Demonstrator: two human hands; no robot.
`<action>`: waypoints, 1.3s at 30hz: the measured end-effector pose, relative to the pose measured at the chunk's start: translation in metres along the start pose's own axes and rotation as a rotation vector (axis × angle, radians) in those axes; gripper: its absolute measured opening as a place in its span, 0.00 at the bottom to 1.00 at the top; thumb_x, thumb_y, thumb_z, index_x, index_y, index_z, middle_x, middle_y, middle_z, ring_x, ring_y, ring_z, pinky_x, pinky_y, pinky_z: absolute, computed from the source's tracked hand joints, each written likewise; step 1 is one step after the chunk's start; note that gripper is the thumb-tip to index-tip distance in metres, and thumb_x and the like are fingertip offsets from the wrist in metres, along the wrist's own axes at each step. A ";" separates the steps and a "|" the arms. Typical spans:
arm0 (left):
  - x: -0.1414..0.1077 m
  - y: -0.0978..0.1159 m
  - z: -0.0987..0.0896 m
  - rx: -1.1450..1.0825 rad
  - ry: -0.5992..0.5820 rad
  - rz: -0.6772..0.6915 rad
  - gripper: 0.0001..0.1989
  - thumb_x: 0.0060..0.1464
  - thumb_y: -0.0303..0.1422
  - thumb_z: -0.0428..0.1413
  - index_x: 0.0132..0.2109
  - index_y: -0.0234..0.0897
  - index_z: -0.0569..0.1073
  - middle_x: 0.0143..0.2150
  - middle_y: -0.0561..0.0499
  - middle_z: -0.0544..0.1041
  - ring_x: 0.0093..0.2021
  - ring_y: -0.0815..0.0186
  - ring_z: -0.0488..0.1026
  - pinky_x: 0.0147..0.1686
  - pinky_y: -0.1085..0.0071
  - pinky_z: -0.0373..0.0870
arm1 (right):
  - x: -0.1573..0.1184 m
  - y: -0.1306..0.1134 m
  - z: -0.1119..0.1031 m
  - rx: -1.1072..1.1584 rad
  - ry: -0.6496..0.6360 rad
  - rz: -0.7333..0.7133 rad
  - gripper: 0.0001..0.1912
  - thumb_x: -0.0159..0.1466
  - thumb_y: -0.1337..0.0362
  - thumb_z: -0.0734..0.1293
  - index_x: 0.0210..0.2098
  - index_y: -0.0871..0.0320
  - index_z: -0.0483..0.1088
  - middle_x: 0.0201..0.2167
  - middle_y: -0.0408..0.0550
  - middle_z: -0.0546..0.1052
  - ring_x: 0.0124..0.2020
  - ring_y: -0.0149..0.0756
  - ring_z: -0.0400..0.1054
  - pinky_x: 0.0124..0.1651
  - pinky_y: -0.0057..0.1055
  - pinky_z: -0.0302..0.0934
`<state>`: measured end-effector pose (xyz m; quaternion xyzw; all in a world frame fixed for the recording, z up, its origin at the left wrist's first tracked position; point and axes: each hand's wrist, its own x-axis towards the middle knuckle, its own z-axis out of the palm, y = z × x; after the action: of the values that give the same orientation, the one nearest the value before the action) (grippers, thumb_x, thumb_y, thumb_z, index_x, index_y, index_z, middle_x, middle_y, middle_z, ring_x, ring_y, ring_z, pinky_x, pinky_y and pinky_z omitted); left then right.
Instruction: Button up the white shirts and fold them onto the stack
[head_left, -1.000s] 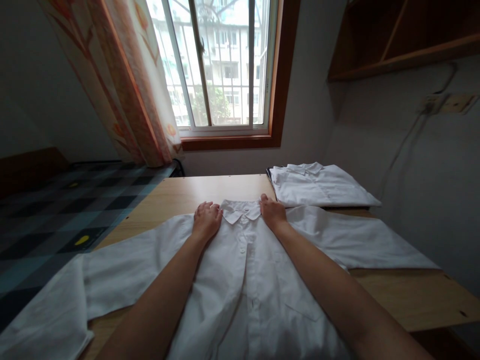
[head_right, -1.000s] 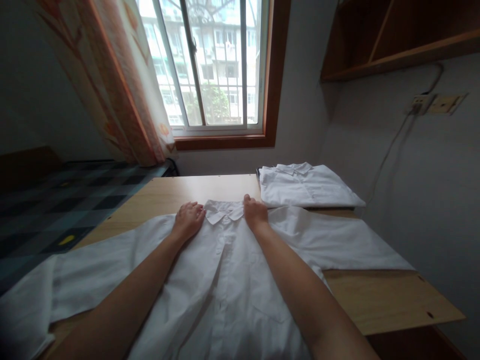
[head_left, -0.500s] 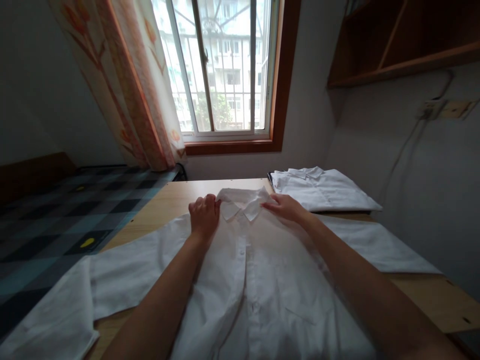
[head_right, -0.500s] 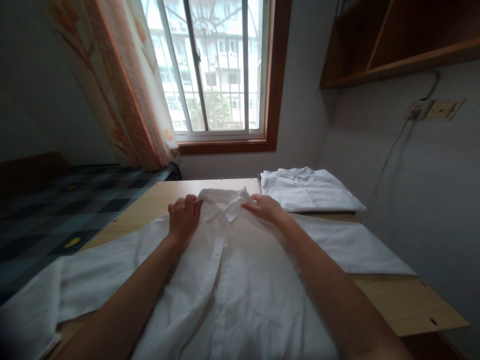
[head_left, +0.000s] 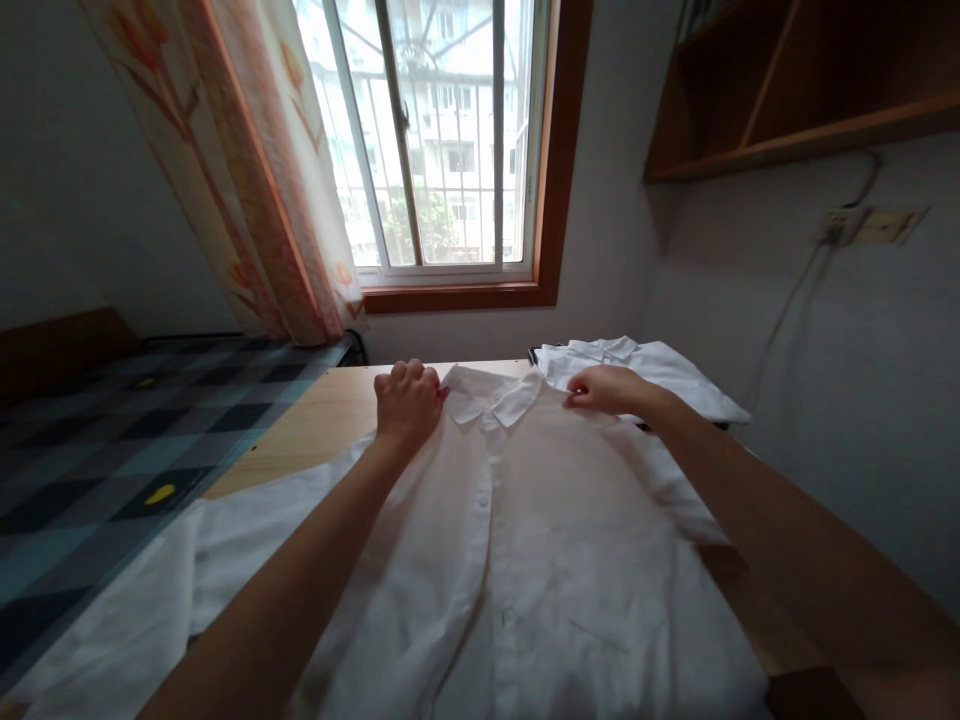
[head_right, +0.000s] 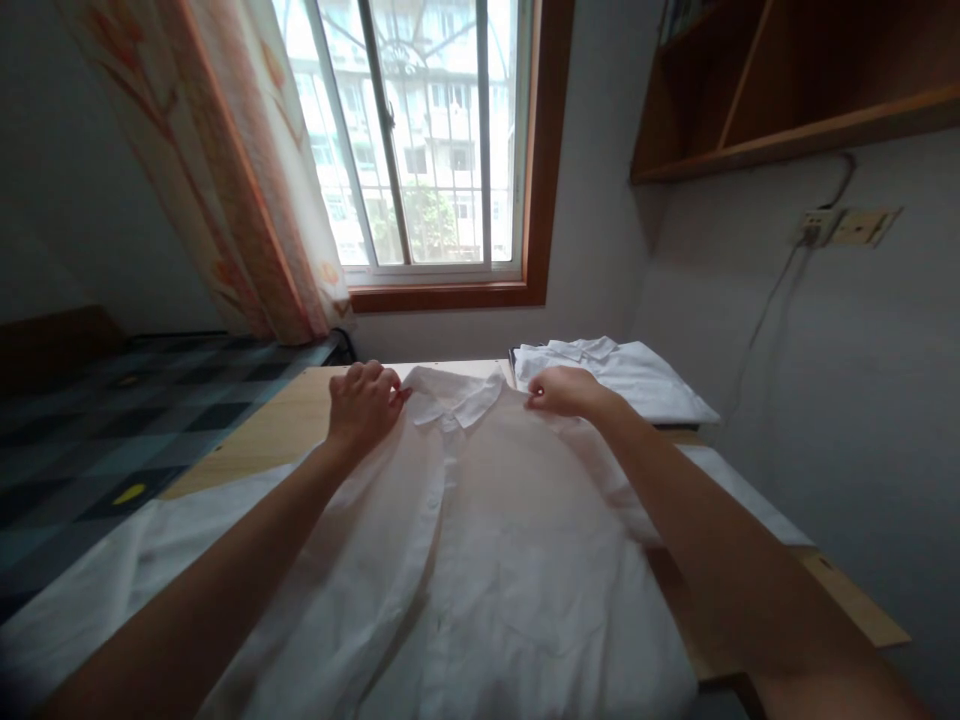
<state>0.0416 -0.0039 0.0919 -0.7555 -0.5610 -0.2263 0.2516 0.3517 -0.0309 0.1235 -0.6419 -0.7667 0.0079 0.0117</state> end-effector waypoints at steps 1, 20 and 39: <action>0.004 0.000 -0.006 0.004 -0.011 -0.020 0.11 0.62 0.39 0.51 0.40 0.36 0.73 0.44 0.40 0.74 0.51 0.48 0.69 0.47 0.55 0.61 | 0.000 0.005 0.001 0.039 -0.084 -0.010 0.11 0.63 0.55 0.68 0.34 0.56 0.77 0.33 0.46 0.79 0.32 0.34 0.68 0.30 0.28 0.50; 0.021 0.006 0.023 -0.458 0.006 -0.389 0.08 0.65 0.34 0.48 0.48 0.36 0.64 0.36 0.43 0.79 0.37 0.56 0.78 0.32 0.68 0.66 | 0.022 -0.004 0.025 0.092 0.590 0.271 0.15 0.73 0.65 0.51 0.51 0.64 0.64 0.48 0.63 0.73 0.42 0.46 0.72 0.41 0.35 0.62; -0.012 0.023 0.081 -0.305 -0.189 -0.075 0.25 0.57 0.24 0.49 0.62 0.32 0.67 0.64 0.35 0.66 0.62 0.51 0.65 0.59 0.55 0.65 | 0.018 -0.062 0.079 0.024 0.402 -0.089 0.20 0.67 0.70 0.58 0.54 0.59 0.73 0.55 0.58 0.73 0.58 0.48 0.62 0.60 0.42 0.53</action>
<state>0.0653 0.0331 0.0191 -0.7814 -0.5690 -0.2459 0.0715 0.2850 -0.0238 0.0464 -0.5959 -0.7764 -0.1118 0.1723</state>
